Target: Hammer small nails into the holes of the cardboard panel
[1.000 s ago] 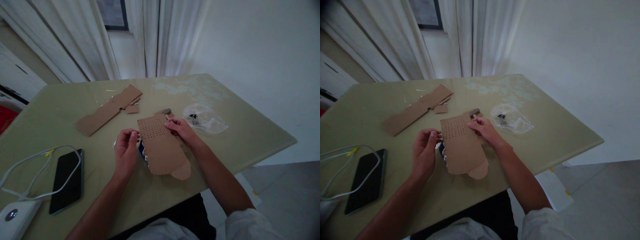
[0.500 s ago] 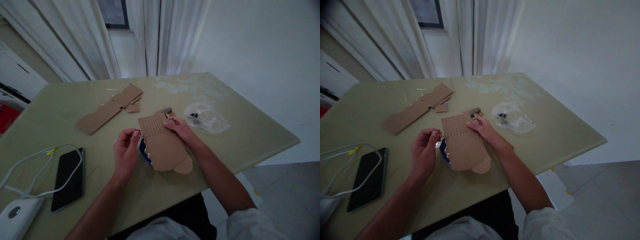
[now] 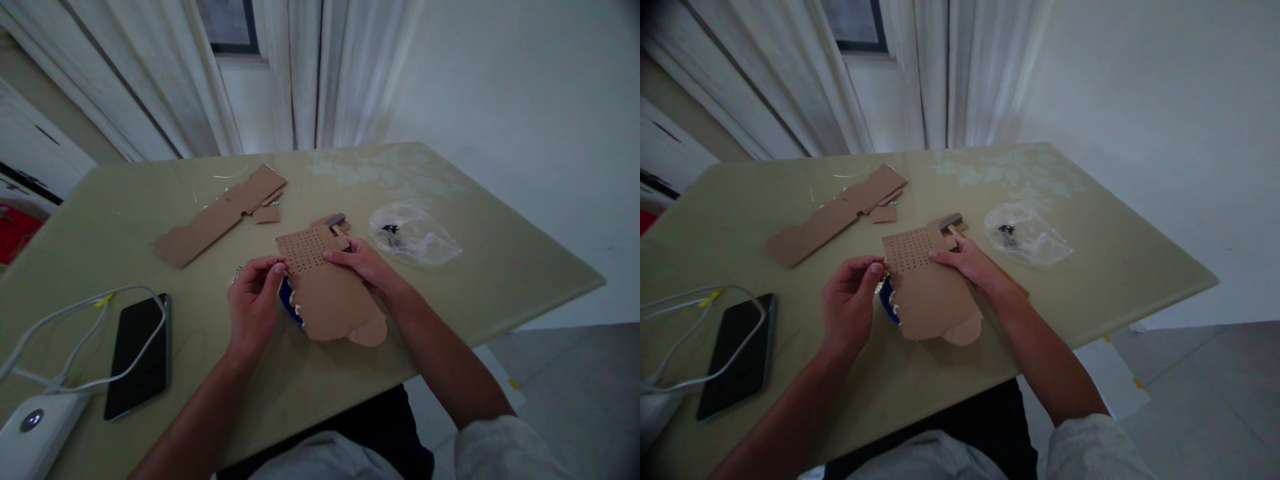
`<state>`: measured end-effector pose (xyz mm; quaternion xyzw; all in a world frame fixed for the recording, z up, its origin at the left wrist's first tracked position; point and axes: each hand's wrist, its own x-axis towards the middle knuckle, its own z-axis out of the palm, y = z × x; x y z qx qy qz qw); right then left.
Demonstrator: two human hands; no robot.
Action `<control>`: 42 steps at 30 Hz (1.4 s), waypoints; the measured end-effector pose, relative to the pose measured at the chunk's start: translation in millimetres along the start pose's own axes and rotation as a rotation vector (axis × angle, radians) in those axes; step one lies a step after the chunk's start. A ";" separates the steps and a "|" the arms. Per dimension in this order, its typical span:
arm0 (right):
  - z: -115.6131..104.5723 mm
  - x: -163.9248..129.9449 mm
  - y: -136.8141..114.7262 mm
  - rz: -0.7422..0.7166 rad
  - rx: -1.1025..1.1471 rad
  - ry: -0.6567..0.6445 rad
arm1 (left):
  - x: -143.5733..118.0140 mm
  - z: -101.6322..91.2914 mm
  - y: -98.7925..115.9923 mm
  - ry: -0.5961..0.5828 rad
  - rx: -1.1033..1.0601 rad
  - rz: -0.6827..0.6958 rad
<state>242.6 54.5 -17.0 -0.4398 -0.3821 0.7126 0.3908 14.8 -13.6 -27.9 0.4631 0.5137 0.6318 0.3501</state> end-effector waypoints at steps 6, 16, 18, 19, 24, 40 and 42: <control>0.4 -1.9 -1.5 -0.004 -0.021 -0.001 | -0.4 1.2 2.1 -0.014 0.003 0.001; 0.6 0.0 -0.7 -0.016 -0.029 -0.006 | -1.1 -2.6 -2.5 -0.083 0.113 0.039; 0.8 -0.3 -1.1 -0.016 -0.033 0.000 | -1.1 -3.1 -3.1 -0.091 0.122 0.049; 1.0 -0.7 -1.4 -0.016 -0.033 0.001 | -1.0 -3.1 -3.0 -0.093 0.121 0.052; 1.8 -2.5 -2.5 -0.026 -0.034 -0.007 | -0.7 -2.6 -0.9 -0.096 0.131 0.054; 2.9 -2.6 -3.4 -0.018 -0.026 -0.010 | -0.6 -3.3 0.5 -0.109 0.130 0.074; 2.4 -2.6 -3.0 -0.023 -0.025 -0.012 | -0.6 -3.3 0.5 -0.109 0.138 0.069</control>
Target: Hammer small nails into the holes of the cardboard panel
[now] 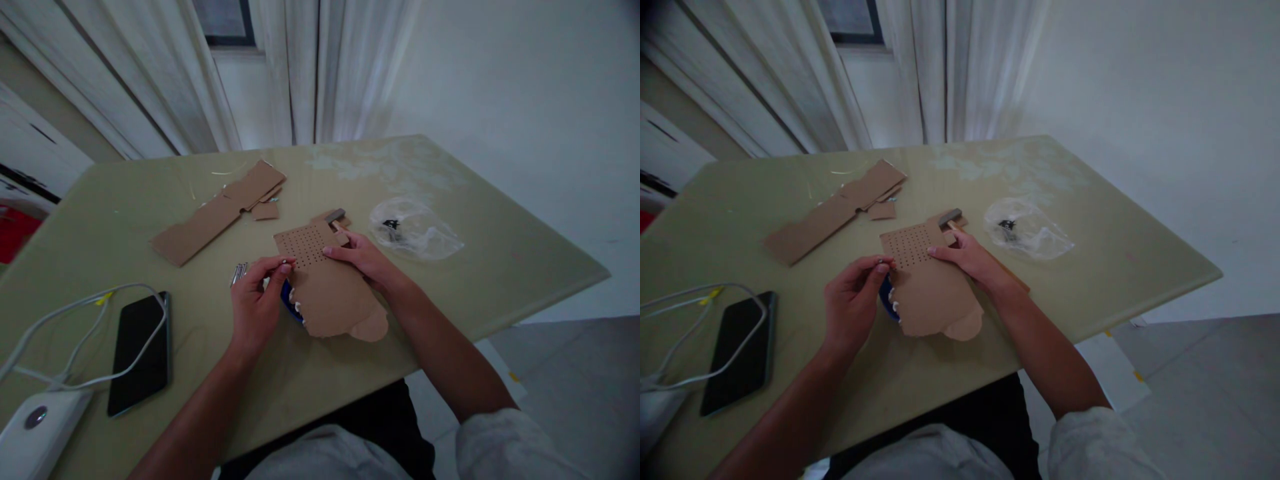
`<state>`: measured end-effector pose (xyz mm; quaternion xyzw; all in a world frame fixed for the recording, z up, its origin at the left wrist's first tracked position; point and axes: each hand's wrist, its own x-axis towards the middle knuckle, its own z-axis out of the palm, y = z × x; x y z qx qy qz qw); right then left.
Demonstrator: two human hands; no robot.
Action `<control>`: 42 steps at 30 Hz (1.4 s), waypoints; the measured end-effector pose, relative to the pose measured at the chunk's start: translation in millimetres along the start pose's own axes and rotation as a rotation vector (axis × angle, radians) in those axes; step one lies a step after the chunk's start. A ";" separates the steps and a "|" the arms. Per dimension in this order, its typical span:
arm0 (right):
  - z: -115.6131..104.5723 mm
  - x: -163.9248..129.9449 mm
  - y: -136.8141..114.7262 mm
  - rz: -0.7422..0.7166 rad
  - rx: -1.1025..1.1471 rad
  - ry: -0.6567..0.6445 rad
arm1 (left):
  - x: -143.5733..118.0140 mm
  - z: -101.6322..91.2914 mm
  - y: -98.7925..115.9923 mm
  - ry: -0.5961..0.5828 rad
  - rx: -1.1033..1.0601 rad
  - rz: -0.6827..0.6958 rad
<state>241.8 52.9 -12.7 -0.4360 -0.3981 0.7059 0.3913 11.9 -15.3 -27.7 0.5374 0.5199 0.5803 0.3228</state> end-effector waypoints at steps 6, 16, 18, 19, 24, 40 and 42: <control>-0.8 1.0 0.7 0.011 0.001 0.010 | 0.4 0.4 3.4 0.007 0.009 -0.005; 0.3 0.3 -0.1 0.006 -0.003 0.008 | -0.1 -0.6 1.2 0.002 0.047 0.013; 0.7 0.3 -0.6 0.003 -0.001 0.016 | 0.2 -0.4 2.6 0.005 0.044 0.014; 0.9 0.4 -0.8 -0.002 -0.002 0.016 | 0.4 -0.2 3.3 0.007 0.045 0.017; 0.6 0.9 -0.3 0.004 -0.005 0.004 | 0.6 0.1 5.2 0.007 0.064 0.037; -7.2 -0.1 -5.6 -0.029 -0.208 0.019 | -0.7 -3.4 6.5 -0.006 0.200 0.220; -16.2 -0.2 -11.1 -0.123 -0.442 0.130 | -0.4 -3.4 7.1 -0.001 0.213 0.232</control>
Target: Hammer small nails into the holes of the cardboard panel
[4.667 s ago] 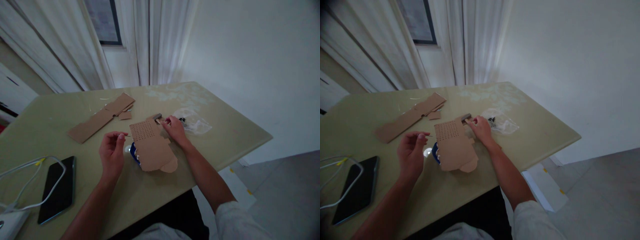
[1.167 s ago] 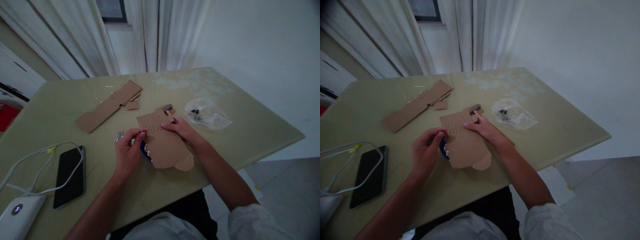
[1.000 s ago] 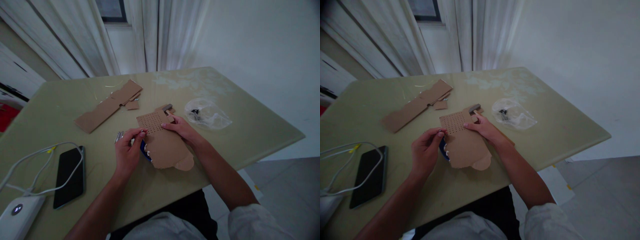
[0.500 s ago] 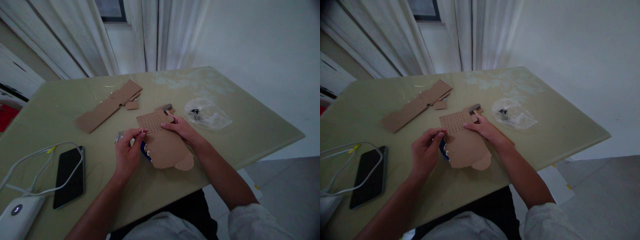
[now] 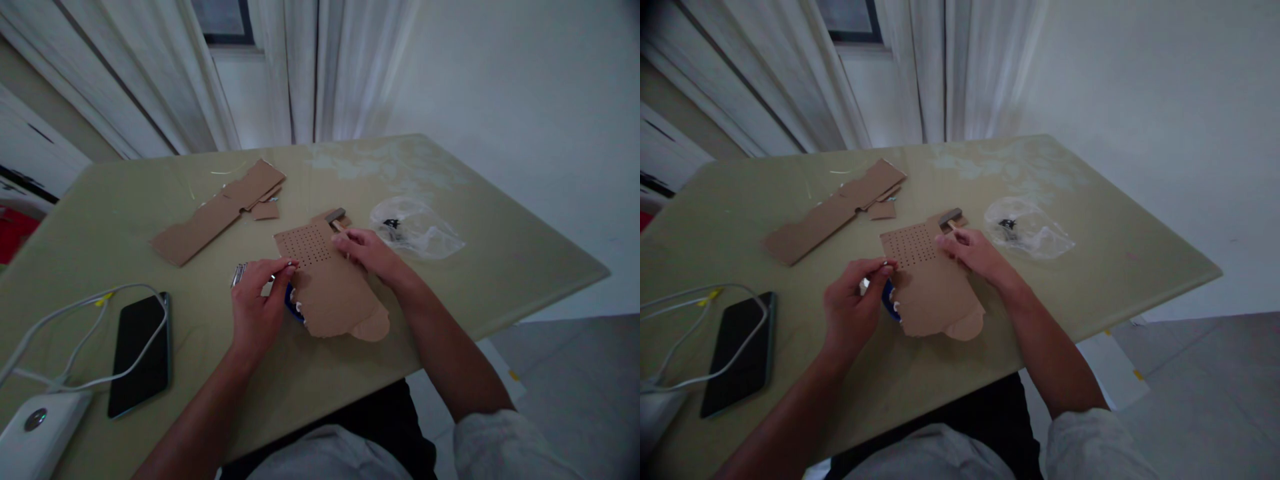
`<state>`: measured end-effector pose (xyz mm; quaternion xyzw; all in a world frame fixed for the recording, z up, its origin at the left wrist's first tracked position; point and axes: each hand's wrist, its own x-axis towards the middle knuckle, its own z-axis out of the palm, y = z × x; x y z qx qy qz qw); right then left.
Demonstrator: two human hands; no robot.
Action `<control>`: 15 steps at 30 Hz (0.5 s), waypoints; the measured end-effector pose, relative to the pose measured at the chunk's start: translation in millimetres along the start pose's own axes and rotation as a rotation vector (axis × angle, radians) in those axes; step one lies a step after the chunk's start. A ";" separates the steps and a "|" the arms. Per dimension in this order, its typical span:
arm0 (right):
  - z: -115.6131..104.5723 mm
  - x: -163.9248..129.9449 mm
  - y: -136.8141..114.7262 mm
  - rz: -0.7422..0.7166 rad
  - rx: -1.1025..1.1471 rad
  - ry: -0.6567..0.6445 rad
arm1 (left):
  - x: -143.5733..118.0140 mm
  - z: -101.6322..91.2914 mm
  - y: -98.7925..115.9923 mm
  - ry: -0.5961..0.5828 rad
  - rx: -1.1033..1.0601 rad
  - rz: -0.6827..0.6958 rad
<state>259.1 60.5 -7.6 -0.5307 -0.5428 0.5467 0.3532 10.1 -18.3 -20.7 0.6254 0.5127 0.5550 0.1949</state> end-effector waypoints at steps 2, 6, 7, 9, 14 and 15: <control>-10.4 3.2 1.0 -0.114 -0.205 0.214 | 0.3 0.2 0.5 0.002 0.005 0.005; -20.5 12.7 12.8 -0.234 -0.576 0.442 | -0.2 0.7 2.6 -0.006 0.028 0.019; -20.3 15.1 17.0 -0.222 -0.681 0.434 | -0.5 0.6 3.1 -0.008 0.037 0.027; -18.1 19.2 24.3 -0.202 -0.866 0.420 | -1.1 0.5 3.6 -0.010 0.055 0.040; -13.3 24.2 30.8 -0.100 -1.105 0.358 | -1.3 1.4 0.9 -0.015 0.079 0.074; -12.9 24.3 30.6 -0.076 -1.127 0.338 | -1.2 1.8 0.1 -0.014 0.080 0.088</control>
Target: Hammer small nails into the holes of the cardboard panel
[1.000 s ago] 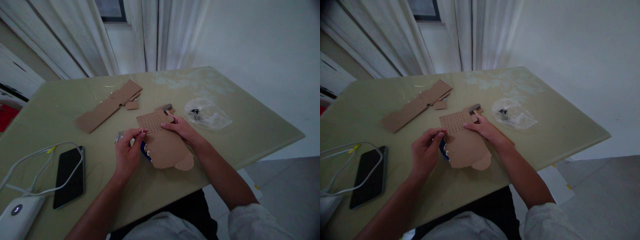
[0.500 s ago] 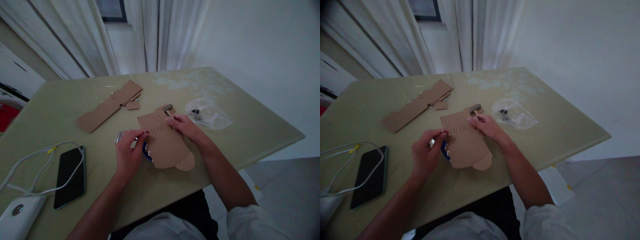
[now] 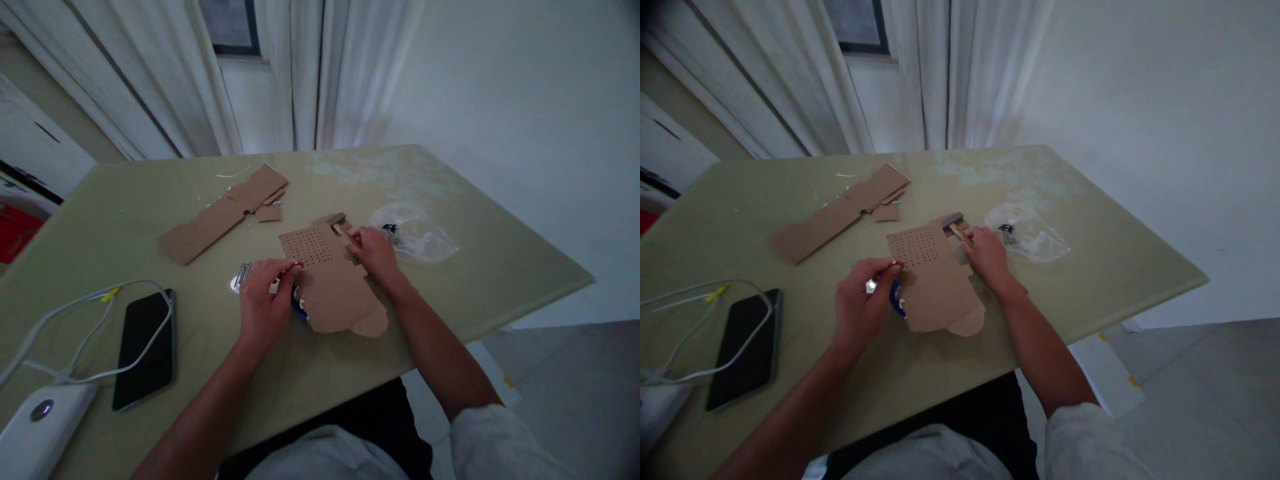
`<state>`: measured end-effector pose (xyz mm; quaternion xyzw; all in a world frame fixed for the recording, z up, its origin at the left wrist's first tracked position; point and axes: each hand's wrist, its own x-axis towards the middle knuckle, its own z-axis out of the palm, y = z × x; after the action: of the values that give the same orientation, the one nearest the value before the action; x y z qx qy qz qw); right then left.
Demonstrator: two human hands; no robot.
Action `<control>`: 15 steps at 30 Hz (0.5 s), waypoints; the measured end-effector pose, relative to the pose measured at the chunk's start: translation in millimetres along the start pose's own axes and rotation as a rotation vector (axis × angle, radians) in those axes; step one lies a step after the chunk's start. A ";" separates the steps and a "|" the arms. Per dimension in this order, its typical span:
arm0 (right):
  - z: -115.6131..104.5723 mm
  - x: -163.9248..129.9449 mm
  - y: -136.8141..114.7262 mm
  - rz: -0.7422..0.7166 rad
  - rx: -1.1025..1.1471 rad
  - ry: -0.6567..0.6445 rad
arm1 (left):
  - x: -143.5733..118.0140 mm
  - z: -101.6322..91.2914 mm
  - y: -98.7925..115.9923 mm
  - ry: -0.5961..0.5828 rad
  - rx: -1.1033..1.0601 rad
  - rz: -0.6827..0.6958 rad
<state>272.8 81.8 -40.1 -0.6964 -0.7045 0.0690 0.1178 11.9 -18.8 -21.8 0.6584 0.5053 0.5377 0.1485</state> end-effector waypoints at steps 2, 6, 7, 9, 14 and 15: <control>-0.2 -0.6 -0.8 0.005 -0.024 -0.030 | 0.2 1.2 -1.5 0.002 0.005 0.026; -2.9 -3.4 -2.8 0.020 -0.025 -0.026 | 0.2 3.5 -4.5 0.010 0.009 0.050; -5.2 -3.5 -3.0 0.023 -0.026 -0.023 | 0.2 4.0 -5.4 0.013 0.005 0.051; -13.5 -2.0 -2.8 0.042 -0.016 -0.001 | 0.3 5.1 -7.0 0.013 -0.009 0.054; -62.0 0.7 -2.4 -0.004 0.225 0.189 | 1.4 8.0 -9.7 0.003 -0.031 0.030; -75.8 -1.8 -4.4 -0.054 0.311 0.190 | 1.6 8.6 -10.0 0.004 -0.030 0.026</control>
<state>288.5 74.8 33.9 -0.6541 -0.6895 0.1076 0.2918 14.1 -10.0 -31.5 0.6617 0.4889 0.5482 0.1503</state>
